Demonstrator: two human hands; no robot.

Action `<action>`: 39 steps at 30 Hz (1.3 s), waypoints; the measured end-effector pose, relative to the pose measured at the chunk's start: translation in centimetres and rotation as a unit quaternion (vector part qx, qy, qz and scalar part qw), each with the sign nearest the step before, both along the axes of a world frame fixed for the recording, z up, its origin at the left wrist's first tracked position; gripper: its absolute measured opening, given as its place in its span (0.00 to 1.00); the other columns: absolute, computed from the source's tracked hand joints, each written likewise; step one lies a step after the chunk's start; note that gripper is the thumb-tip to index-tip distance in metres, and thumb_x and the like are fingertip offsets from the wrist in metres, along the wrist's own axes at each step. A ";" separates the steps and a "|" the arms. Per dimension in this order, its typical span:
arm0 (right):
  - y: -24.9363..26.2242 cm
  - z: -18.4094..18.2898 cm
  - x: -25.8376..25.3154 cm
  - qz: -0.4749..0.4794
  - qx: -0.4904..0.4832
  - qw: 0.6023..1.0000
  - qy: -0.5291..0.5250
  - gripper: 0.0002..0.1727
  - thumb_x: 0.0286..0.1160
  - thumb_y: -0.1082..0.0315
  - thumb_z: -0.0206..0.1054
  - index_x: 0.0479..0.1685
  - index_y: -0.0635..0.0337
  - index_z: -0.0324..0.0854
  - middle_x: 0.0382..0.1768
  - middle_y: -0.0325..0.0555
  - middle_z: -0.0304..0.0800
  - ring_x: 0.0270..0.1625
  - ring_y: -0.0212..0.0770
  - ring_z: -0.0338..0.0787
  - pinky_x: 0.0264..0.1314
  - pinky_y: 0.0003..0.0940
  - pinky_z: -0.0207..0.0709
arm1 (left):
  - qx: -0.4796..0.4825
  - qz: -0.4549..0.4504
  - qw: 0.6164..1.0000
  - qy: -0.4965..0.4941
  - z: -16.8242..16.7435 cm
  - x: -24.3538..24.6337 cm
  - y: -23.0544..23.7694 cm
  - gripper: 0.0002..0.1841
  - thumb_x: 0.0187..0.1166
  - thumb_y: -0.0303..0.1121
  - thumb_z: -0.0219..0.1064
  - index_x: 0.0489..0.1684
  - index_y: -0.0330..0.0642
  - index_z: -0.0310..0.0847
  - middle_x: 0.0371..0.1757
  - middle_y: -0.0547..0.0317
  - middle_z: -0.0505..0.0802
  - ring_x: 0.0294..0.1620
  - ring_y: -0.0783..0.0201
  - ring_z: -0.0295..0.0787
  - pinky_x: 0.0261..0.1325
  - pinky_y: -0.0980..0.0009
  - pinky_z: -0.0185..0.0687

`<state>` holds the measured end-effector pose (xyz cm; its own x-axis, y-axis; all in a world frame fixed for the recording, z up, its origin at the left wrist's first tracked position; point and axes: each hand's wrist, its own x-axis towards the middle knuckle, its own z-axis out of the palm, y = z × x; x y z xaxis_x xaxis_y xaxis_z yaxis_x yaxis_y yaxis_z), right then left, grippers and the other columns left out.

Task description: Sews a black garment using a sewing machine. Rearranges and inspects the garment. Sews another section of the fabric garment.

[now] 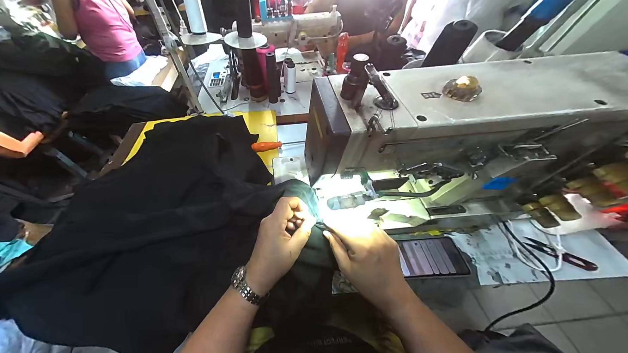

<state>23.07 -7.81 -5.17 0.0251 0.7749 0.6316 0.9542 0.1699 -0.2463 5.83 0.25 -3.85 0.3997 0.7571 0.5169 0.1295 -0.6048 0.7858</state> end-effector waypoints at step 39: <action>-1.1 -0.9 1.5 0.115 -0.097 0.880 0.451 0.08 0.77 0.68 0.62 0.47 0.59 0.84 0.38 0.31 0.88 0.42 0.19 0.85 0.48 0.16 0.81 | 0.070 0.040 0.973 0.218 1.7 -0.5 5.0 0.09 0.75 0.43 0.75 0.39 0.49 0.94 0.42 0.66 0.95 0.49 0.69 0.90 0.62 0.61 0.83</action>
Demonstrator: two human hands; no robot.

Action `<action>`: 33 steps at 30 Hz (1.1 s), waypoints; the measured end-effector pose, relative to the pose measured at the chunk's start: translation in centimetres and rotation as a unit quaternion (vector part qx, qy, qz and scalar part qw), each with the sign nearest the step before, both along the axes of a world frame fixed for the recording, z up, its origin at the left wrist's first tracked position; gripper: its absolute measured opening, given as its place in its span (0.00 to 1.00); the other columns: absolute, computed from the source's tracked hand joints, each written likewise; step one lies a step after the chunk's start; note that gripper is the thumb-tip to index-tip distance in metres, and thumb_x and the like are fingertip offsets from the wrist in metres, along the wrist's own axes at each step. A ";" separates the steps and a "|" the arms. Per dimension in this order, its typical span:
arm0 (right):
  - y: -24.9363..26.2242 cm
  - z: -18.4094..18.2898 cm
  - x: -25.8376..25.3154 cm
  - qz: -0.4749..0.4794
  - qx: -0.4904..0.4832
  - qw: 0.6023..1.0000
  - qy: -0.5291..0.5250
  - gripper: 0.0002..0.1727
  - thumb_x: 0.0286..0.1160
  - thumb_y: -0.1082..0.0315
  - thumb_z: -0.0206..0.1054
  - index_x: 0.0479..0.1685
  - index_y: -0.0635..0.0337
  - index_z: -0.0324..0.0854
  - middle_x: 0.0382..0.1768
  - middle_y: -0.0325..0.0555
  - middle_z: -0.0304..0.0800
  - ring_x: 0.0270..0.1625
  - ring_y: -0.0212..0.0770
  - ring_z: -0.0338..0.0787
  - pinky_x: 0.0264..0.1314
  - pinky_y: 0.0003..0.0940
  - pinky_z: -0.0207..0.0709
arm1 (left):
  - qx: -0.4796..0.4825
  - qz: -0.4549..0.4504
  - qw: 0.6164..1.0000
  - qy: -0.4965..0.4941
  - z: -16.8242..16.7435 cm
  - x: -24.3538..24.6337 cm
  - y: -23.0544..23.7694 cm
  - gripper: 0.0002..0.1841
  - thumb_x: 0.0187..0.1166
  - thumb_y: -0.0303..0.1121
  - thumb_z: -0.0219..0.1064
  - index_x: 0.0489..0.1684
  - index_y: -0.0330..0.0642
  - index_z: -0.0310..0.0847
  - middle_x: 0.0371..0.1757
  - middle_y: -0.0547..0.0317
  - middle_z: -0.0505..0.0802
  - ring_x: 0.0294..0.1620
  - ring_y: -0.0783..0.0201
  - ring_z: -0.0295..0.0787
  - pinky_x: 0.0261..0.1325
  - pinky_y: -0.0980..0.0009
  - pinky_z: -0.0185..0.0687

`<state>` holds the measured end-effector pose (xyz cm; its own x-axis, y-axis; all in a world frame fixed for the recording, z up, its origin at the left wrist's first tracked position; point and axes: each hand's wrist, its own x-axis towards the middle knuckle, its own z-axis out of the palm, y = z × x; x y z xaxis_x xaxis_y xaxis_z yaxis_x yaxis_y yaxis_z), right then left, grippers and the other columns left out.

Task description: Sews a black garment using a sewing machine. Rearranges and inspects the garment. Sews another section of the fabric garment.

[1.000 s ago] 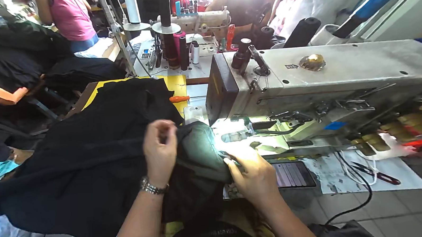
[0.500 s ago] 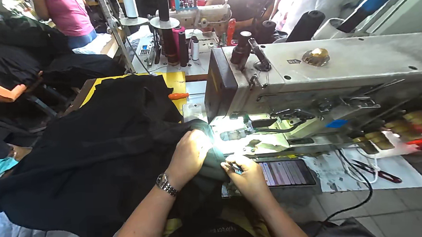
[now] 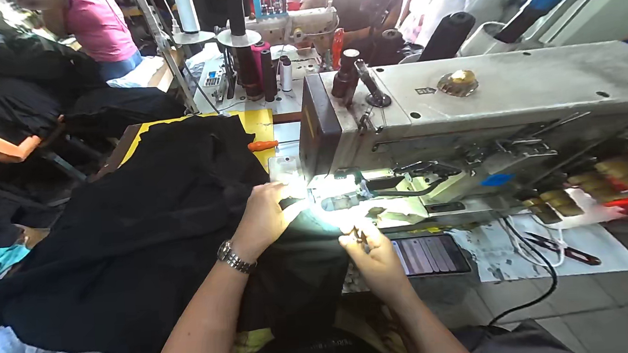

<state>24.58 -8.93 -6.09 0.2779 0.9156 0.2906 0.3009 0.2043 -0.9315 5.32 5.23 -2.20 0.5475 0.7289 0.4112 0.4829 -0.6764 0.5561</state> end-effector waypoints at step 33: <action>3.3 -0.2 -1.8 -0.141 0.115 0.961 -0.208 0.08 0.71 0.63 0.70 0.35 0.54 0.94 0.36 0.38 0.95 0.40 0.27 0.92 0.44 0.24 0.86 | -0.213 -0.094 0.959 -0.159 -0.1 0.4 -1.1 0.06 0.86 0.29 0.59 0.53 0.40 0.77 0.47 0.58 0.89 0.52 0.69 0.87 0.58 0.69 0.85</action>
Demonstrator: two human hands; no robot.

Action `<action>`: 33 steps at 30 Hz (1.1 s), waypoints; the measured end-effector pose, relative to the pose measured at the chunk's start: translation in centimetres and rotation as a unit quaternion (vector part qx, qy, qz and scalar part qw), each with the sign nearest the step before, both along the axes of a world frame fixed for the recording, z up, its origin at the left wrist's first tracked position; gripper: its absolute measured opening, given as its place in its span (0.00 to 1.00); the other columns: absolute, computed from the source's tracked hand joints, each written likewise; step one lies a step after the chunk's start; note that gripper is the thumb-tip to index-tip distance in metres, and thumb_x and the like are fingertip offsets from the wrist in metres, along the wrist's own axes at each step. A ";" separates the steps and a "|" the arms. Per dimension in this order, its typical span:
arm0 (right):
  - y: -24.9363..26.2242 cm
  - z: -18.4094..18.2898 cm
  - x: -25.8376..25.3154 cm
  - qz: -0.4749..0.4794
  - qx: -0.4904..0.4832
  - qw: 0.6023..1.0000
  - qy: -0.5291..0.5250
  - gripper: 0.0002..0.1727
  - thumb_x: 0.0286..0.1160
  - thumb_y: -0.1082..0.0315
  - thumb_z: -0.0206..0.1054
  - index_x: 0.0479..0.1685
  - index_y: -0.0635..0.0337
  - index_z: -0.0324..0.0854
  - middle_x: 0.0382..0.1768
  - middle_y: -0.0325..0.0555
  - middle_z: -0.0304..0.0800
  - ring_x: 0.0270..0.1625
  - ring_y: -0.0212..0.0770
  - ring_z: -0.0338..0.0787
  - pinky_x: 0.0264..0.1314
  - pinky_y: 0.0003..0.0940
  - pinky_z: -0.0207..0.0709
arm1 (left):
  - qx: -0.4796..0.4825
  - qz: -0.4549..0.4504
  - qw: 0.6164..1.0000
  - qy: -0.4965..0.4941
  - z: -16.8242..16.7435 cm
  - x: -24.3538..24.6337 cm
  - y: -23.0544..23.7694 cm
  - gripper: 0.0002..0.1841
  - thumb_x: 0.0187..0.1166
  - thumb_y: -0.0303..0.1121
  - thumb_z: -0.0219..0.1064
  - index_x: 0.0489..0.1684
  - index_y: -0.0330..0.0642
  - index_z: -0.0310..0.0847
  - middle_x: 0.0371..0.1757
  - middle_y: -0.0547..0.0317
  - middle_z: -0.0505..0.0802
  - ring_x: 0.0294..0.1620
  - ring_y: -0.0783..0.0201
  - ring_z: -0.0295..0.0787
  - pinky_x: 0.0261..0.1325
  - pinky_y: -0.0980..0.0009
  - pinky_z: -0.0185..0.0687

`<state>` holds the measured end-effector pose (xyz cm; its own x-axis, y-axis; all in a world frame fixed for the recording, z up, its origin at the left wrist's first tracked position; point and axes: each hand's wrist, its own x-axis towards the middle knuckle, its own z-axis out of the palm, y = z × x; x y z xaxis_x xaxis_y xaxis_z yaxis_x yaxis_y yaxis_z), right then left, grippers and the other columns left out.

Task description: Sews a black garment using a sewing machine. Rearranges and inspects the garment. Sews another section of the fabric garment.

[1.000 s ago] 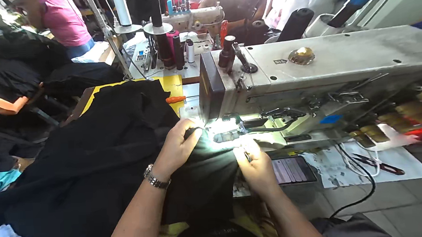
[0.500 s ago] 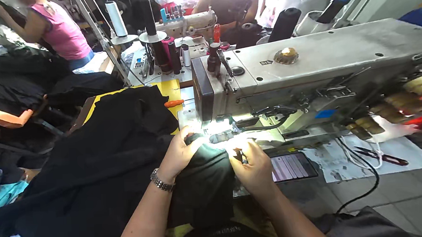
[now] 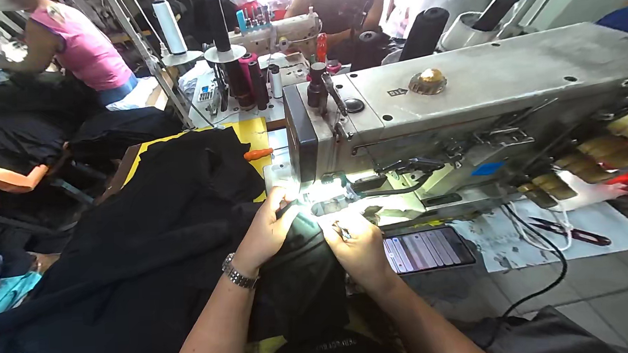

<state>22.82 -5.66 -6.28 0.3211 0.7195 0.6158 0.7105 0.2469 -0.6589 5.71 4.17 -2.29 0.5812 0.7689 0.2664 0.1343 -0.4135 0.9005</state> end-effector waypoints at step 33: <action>0.1 0.3 -0.2 0.012 -0.012 0.999 0.040 0.08 0.70 0.62 0.70 0.34 0.54 0.93 0.35 0.37 0.94 0.37 0.24 0.90 0.41 0.22 0.85 | -0.051 -0.036 0.998 -0.023 0.0 -0.7 0.1 0.14 0.86 0.26 0.56 0.67 0.38 0.74 0.61 0.55 0.89 0.64 0.66 0.86 0.70 0.67 0.82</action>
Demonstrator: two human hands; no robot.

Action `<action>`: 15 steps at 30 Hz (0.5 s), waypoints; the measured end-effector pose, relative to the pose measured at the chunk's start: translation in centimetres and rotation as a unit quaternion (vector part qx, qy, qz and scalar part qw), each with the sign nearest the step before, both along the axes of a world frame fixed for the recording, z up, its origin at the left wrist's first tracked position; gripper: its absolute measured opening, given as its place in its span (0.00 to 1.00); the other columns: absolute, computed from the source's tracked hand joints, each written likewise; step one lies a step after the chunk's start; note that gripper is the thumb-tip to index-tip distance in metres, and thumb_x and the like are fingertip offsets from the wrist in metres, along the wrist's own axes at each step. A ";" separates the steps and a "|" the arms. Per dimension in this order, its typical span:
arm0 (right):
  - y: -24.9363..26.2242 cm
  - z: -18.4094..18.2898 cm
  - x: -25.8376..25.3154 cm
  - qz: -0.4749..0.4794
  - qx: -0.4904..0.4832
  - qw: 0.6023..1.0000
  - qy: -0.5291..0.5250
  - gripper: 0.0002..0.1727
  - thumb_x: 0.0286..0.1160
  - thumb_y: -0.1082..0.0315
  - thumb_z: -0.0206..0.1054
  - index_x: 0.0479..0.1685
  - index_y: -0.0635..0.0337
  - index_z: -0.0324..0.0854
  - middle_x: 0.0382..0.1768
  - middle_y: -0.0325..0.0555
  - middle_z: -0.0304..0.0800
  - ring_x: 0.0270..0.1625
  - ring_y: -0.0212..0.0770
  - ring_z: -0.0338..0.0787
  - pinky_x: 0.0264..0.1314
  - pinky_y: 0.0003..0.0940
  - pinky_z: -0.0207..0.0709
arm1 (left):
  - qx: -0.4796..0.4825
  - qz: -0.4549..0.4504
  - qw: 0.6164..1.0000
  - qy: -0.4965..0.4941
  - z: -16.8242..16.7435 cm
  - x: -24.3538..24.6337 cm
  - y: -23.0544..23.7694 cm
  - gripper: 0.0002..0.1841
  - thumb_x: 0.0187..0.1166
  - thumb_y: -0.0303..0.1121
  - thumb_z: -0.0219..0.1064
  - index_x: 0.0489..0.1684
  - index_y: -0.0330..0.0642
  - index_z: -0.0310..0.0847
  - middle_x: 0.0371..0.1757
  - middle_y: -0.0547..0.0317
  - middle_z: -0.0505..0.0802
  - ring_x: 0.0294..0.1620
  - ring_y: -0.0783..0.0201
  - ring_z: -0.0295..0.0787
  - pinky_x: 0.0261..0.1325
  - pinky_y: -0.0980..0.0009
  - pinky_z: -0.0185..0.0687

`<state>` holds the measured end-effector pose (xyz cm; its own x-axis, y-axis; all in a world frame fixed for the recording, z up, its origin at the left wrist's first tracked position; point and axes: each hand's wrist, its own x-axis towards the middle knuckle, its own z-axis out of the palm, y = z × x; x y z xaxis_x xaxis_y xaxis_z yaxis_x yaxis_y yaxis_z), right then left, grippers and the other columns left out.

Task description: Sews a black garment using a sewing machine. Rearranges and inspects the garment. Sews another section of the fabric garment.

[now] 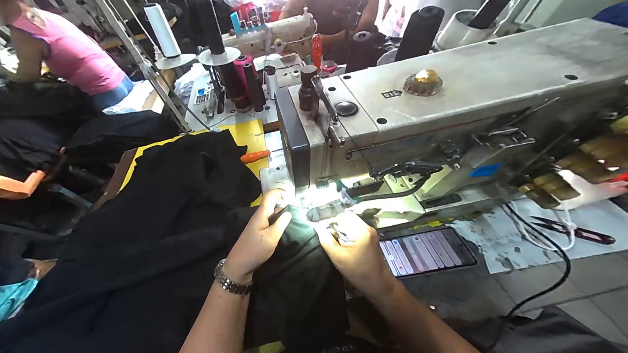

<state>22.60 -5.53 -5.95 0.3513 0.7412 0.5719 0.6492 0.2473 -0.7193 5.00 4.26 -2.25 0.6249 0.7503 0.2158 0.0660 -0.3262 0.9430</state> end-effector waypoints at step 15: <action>0.2 0.2 -0.2 -0.006 0.009 1.000 0.015 0.06 0.68 0.64 0.71 0.31 0.55 0.91 0.30 0.36 0.91 0.33 0.21 0.86 0.37 0.18 0.81 | 0.003 -0.037 0.999 0.000 -0.1 -0.2 0.0 0.20 0.78 0.21 0.54 0.70 0.34 0.73 0.62 0.52 0.90 0.66 0.65 0.86 0.72 0.66 0.82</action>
<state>22.38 -5.33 -5.76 0.3774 0.7266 0.5742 0.6313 0.2518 -0.7336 4.79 4.22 -2.40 0.6784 0.7005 0.2214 0.0407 -0.3366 0.9408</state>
